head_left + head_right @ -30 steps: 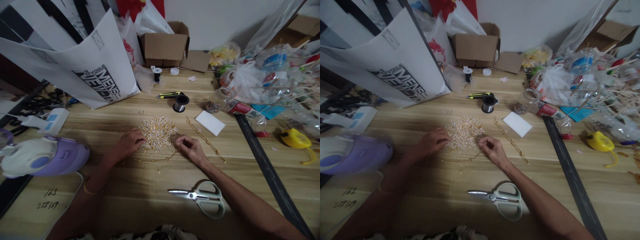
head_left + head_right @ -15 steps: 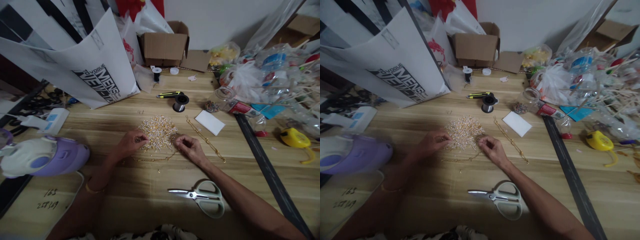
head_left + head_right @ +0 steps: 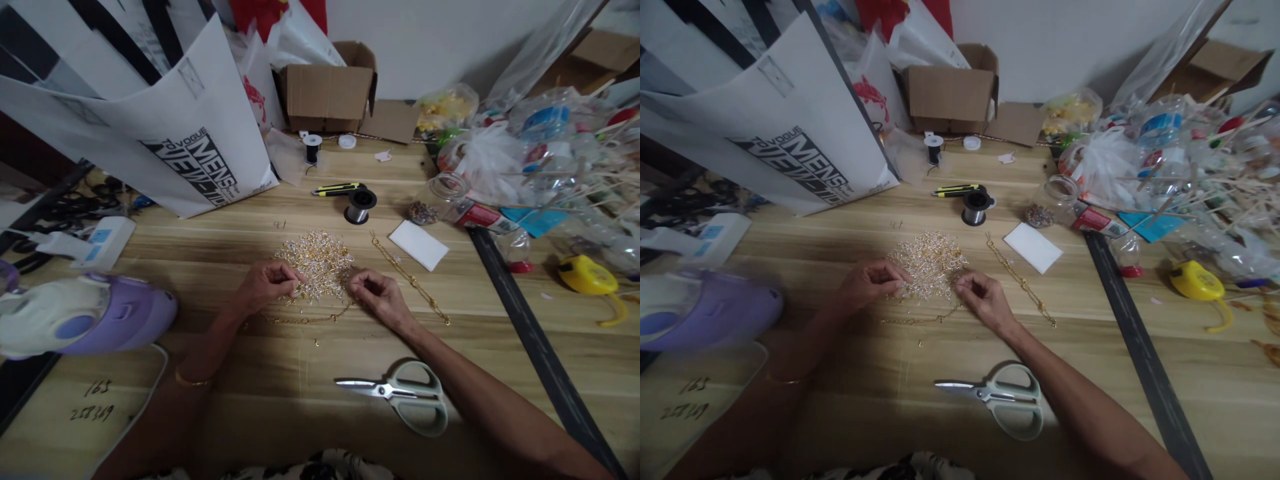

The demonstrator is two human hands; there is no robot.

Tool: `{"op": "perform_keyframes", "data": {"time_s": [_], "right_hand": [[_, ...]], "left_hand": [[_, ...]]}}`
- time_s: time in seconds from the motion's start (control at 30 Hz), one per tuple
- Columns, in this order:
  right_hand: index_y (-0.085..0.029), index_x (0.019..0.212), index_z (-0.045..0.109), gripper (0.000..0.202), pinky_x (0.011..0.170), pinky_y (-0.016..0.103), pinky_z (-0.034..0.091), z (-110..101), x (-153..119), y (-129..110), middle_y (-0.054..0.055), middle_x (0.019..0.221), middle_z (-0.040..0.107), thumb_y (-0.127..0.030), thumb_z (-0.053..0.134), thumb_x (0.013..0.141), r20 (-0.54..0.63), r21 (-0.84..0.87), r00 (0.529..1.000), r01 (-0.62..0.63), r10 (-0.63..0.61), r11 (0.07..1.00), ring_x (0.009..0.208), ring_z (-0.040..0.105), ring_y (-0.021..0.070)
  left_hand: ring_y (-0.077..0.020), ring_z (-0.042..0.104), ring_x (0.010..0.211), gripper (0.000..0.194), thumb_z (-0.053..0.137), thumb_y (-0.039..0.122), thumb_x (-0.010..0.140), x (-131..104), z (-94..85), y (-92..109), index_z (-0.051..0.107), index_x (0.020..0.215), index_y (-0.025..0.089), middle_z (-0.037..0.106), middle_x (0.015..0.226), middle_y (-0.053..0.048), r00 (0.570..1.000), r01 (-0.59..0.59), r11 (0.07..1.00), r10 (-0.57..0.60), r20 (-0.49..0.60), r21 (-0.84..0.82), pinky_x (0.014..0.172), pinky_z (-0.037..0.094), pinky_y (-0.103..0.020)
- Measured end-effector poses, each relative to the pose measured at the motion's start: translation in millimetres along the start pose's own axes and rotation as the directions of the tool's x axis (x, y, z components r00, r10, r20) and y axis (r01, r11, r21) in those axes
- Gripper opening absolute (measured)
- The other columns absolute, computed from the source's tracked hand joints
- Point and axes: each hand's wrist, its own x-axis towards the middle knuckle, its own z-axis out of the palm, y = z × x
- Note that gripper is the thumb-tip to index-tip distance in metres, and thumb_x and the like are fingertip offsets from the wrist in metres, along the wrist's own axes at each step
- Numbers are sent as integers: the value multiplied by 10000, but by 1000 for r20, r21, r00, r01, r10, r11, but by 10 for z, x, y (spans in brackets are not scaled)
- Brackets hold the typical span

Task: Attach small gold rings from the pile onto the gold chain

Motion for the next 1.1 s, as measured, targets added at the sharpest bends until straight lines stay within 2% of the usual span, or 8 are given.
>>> {"op": "perform_keyframes", "data": {"time_s": [0.1,0.33,0.73,0.93,1.1], "right_hand": [[-157,748,565,223,479,223,308,3,-2,-7,-14,608,471,-372,624,765,-4,-3,1000,-11,11,1000,520,390,93],[-149,760,571,218,484,217,324,1,-2,-5,-9,622,484,-361,621,768,-2,-13,1000,-1,1,1000,533,401,92],[-142,756,570,225,505,219,342,-8,2,6,-1,633,494,-362,612,777,0,-43,1000,14,-14,999,556,420,96],[-150,755,571,231,495,220,341,2,-3,-13,-6,622,495,-375,622,765,-10,-30,1000,6,-6,1000,542,421,96],[-151,748,571,235,494,221,344,8,-1,-19,-8,618,493,-379,625,762,-12,-16,1000,1,-2,1000,534,417,94]], "left_hand": [[-91,603,511,166,661,256,671,1,23,12,562,627,131,703,816,-63,999,40,998,-40,-7,-42,521,495,-232],[-187,688,703,204,676,304,680,5,59,41,563,668,134,713,739,-58,990,121,992,-123,-66,-33,571,520,-251],[-188,697,704,224,594,339,777,0,48,-16,483,738,148,699,751,-45,994,110,993,-111,-11,-39,541,526,-238],[-184,695,648,241,550,374,801,-2,70,15,430,775,167,695,706,-34,991,122,992,-124,-54,-28,492,518,-226],[-176,694,665,219,525,364,819,-6,70,5,439,790,165,703,762,-47,992,86,996,-83,-91,29,490,504,-215]]}}
